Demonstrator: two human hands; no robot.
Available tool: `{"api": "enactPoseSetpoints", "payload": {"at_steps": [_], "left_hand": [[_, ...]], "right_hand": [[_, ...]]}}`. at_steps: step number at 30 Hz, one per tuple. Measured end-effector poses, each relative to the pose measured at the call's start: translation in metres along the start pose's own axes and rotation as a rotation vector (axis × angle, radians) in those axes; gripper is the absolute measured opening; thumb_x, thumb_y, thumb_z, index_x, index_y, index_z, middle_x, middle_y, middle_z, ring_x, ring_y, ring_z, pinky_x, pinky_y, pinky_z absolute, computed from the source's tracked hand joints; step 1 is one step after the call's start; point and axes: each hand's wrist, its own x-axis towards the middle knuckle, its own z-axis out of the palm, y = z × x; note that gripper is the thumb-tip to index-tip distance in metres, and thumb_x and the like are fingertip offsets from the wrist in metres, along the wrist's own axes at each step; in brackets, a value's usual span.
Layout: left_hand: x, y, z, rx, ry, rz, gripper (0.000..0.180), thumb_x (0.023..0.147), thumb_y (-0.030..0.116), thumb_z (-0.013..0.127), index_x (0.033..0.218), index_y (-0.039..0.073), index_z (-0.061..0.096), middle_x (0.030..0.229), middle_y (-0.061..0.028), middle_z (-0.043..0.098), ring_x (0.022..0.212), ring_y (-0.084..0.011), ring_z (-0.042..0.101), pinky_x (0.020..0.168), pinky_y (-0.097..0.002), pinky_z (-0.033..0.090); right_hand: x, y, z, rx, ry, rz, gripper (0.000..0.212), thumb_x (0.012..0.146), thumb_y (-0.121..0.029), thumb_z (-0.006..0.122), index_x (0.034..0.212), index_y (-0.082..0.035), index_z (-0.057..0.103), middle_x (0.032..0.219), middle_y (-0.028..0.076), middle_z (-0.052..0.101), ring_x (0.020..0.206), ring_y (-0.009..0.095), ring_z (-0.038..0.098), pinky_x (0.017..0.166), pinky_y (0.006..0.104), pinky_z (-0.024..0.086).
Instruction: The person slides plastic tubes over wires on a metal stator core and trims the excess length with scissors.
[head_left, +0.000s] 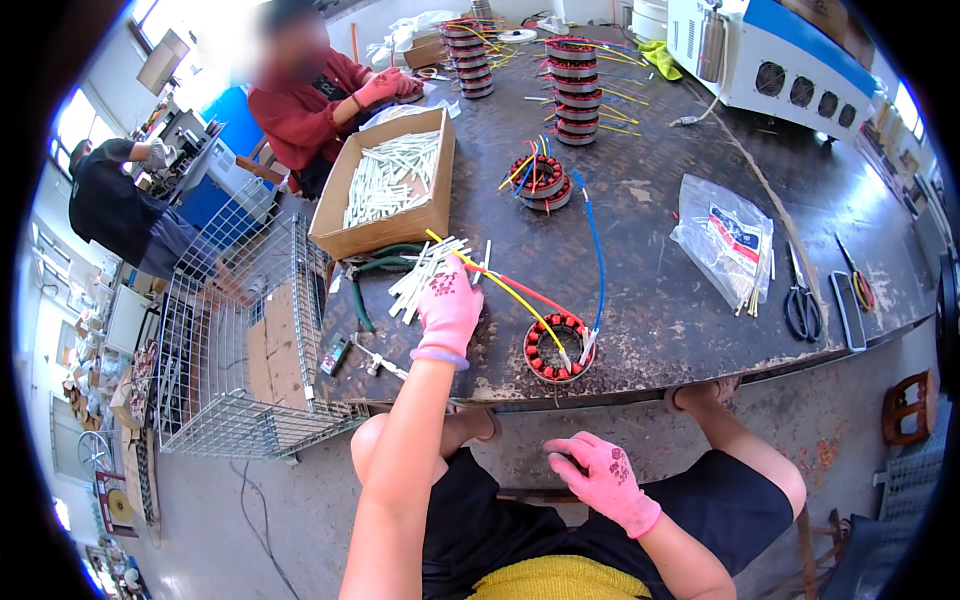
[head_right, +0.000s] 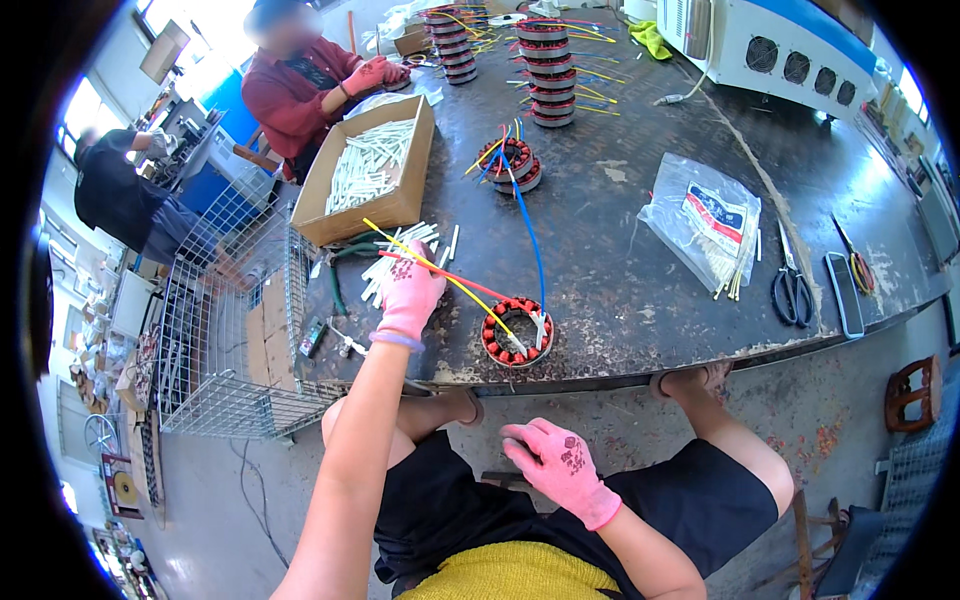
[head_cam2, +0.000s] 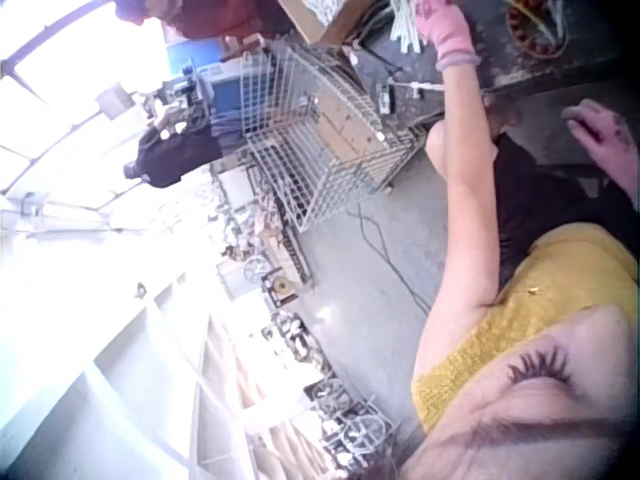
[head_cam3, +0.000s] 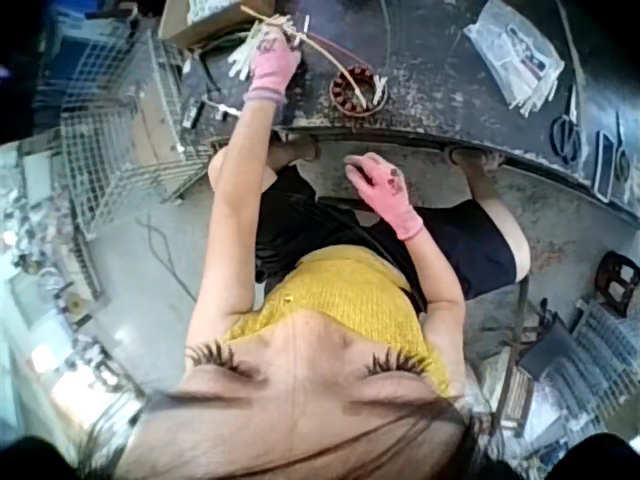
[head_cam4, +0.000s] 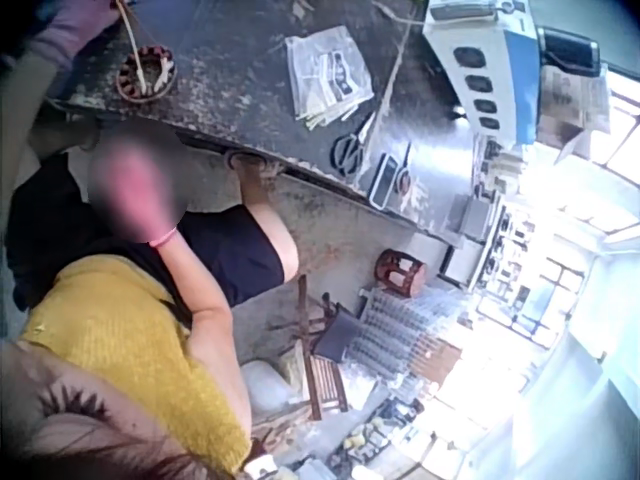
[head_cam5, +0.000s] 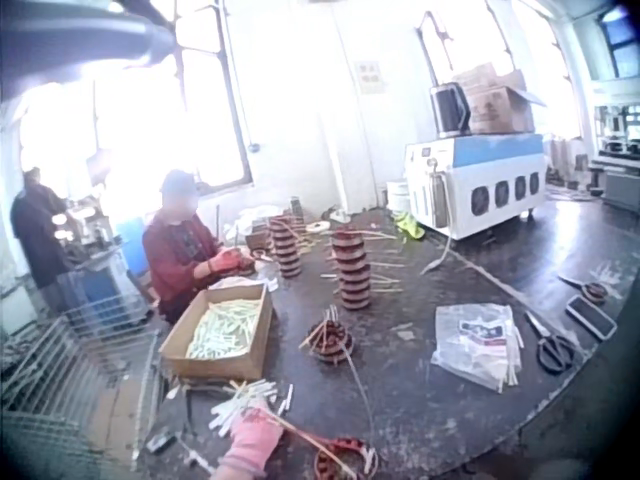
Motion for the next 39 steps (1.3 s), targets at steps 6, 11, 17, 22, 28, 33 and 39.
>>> {"api": "enactPoseSetpoints", "payload": {"at_steps": [6, 11, 17, 22, 28, 33, 39], "left_hand": [[-0.115, 0.003, -0.08, -0.546, -0.161, 0.091, 0.034, 0.081, 0.022, 0.074, 0.105, 0.005, 0.057, 0.089, -0.0091, 0.069, 0.079, -0.0281, 0.068, 0.075, -0.0395, 0.053], [-0.201, -0.006, -0.064, -0.599, -0.104, 0.614, 0.036, 0.085, 0.015, 0.075, 0.116, 0.004, 0.061, 0.107, -0.007, 0.063, 0.095, -0.0206, 0.061, 0.082, -0.0329, 0.051], [-0.191, 0.004, -0.062, -0.746, -0.485, 0.552, 0.02, 0.088, 0.013, 0.071, 0.103, 0.004, 0.063, 0.086, -0.0064, 0.063, 0.076, -0.02, 0.061, 0.069, -0.0309, 0.049], [-0.137, 0.015, -0.084, -0.617, -0.248, 0.444, 0.021, 0.084, 0.014, 0.071, 0.103, 0.009, 0.065, 0.089, -0.01, 0.065, 0.084, -0.0257, 0.065, 0.074, -0.0365, 0.052], [-0.022, -0.034, -0.068, -0.029, 0.171, 0.594, 0.04, 0.077, 0.013, 0.074, 0.115, 0.013, 0.066, 0.107, -0.0097, 0.059, 0.098, -0.0286, 0.061, 0.085, -0.04, 0.051], [0.028, -0.055, -0.058, 0.183, -0.164, 0.658, 0.054, 0.072, 0.015, 0.079, 0.124, 0.017, 0.064, 0.111, -0.0103, 0.055, 0.107, -0.029, 0.057, 0.092, -0.0401, 0.049], [0.037, -0.045, -0.049, 0.158, -0.162, 0.637, 0.049, 0.069, 0.017, 0.082, 0.116, 0.011, 0.066, 0.117, -0.0136, 0.055, 0.114, -0.0333, 0.055, 0.099, -0.0411, 0.046]], "right_hand": [[-0.003, 0.0, 0.004, 0.183, 0.005, 0.116, 0.02, 0.092, -0.016, 0.062, 0.109, -0.007, 0.066, 0.091, 0.01, 0.066, 0.075, 0.022, 0.064, 0.067, 0.0331, 0.05], [0.009, -0.013, 0.029, 0.916, 0.031, 0.325, 0.021, 0.098, -0.017, 0.059, 0.109, -0.001, 0.065, 0.088, -0.001, 0.064, 0.073, 0.005, 0.053, 0.063, 0.0215, 0.043], [0.001, -0.009, 0.013, 0.799, 0.107, 0.427, 0.023, 0.102, -0.026, 0.053, 0.096, -0.005, 0.062, 0.079, -0.001, 0.063, 0.062, 0.002, 0.051, 0.056, 0.0188, 0.039], [-0.005, -0.002, 0.005, 0.827, 0.112, 0.536, 0.021, 0.102, -0.026, 0.052, 0.1, -0.005, 0.057, 0.084, 0.001, 0.065, 0.061, 0.002, 0.051, 0.054, 0.0172, 0.038], [0.005, -0.011, 0.009, 0.815, -0.042, 0.576, 0.023, 0.098, -0.021, 0.059, 0.114, -0.004, 0.057, 0.1, 0.005, 0.064, 0.075, 0.005, 0.058, 0.064, 0.0197, 0.046], [0.074, -0.043, 0.038, 0.251, 0.033, 0.031, 0.042, 0.093, -0.026, 0.066, 0.124, -0.002, 0.052, 0.114, 0.008, 0.059, 0.093, 0.013, 0.061, 0.082, 0.0274, 0.05], [0.175, -0.053, 0.06, 0.673, 0.127, 0.422, 0.055, 0.093, -0.023, 0.063, 0.133, 0.004, 0.038, 0.103, 0.013, 0.062, 0.081, 0.016, 0.062, 0.071, 0.0303, 0.052]]}}
